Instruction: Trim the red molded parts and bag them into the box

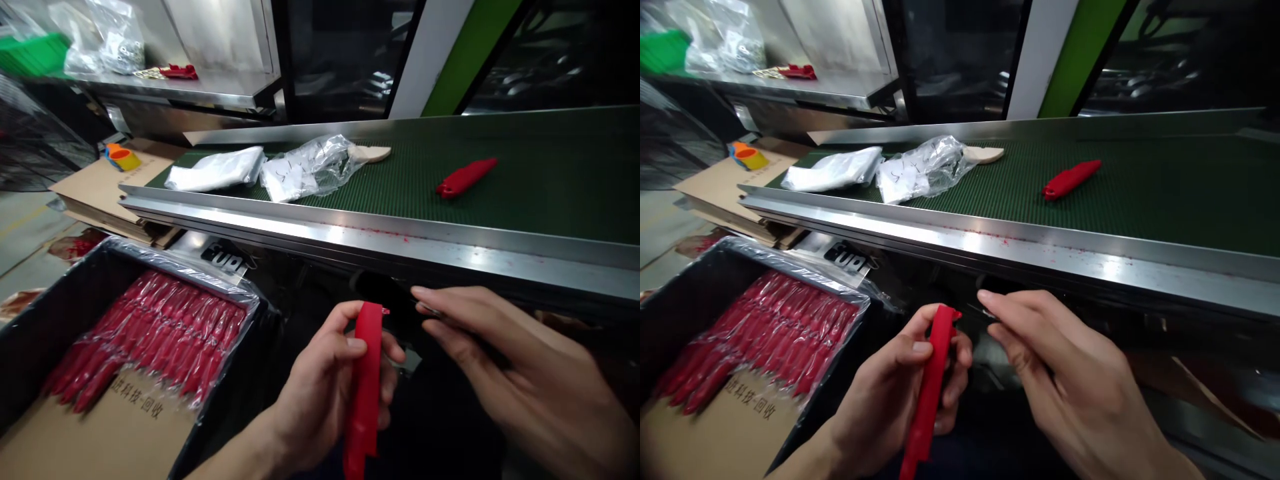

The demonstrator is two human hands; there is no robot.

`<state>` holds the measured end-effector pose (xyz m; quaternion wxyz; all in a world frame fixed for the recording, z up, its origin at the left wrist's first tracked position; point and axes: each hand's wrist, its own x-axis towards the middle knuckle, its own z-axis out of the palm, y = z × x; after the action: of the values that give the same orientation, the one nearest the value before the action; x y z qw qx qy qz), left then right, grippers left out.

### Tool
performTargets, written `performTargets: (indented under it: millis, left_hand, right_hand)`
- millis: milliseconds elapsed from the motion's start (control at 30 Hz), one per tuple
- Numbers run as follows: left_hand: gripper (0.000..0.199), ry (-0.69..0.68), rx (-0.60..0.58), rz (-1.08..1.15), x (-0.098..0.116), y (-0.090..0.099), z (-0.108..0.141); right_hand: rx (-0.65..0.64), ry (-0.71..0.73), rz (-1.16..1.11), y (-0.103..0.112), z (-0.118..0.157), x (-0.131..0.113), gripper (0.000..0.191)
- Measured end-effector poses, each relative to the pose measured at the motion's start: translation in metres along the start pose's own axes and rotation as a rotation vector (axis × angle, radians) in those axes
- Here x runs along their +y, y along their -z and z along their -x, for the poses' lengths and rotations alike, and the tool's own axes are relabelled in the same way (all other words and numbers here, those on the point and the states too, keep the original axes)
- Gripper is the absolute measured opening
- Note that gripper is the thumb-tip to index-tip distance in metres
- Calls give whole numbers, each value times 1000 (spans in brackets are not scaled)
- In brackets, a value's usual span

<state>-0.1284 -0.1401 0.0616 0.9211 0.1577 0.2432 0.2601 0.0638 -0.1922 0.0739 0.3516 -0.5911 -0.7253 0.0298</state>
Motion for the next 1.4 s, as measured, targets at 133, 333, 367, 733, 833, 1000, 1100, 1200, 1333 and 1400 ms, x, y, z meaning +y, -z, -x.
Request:
performTargets:
  millis: [133,333,367,733,833,1000,1100,1200,1333,1400]
  left_hand:
    - [18,-43,29,-49,0,-5,3]
    - [17,-53,51,-87,1,-7,7]
    - [17,-50,45,-94,0,-6,7]
    - [20,-15,39,-138,-3,-3,10]
    - [20,-5,45,-150,-2,-3,10]
    - [21,1,58,-168,-3,-2,10]
    - [18,-6,74,-123,-2,-1,10]
    - [18,1,88,-109,2,-2,8]
    - [15,-36,78,-93,10,-6,4]
    - [14,-83,62,-87,13,-8,3]
  right_hand:
    - [-97,39,42,0,2,-2,46]
    - [-49,151,100,0,6,-5,45]
    - [-44,160,88,0,6,-6,42]
    - [-54,187,121,3,2,-8,37]
    - [-50,194,117,3,3,-7,37]
    - [-73,200,133,2,5,-10,34]
    - [-102,213,134,0,10,-14,35]
    - [-127,233,140,-1,17,-17,37]
    - [-176,325,166,-3,25,-20,44]
    - [-172,336,173,-5,30,-23,45]
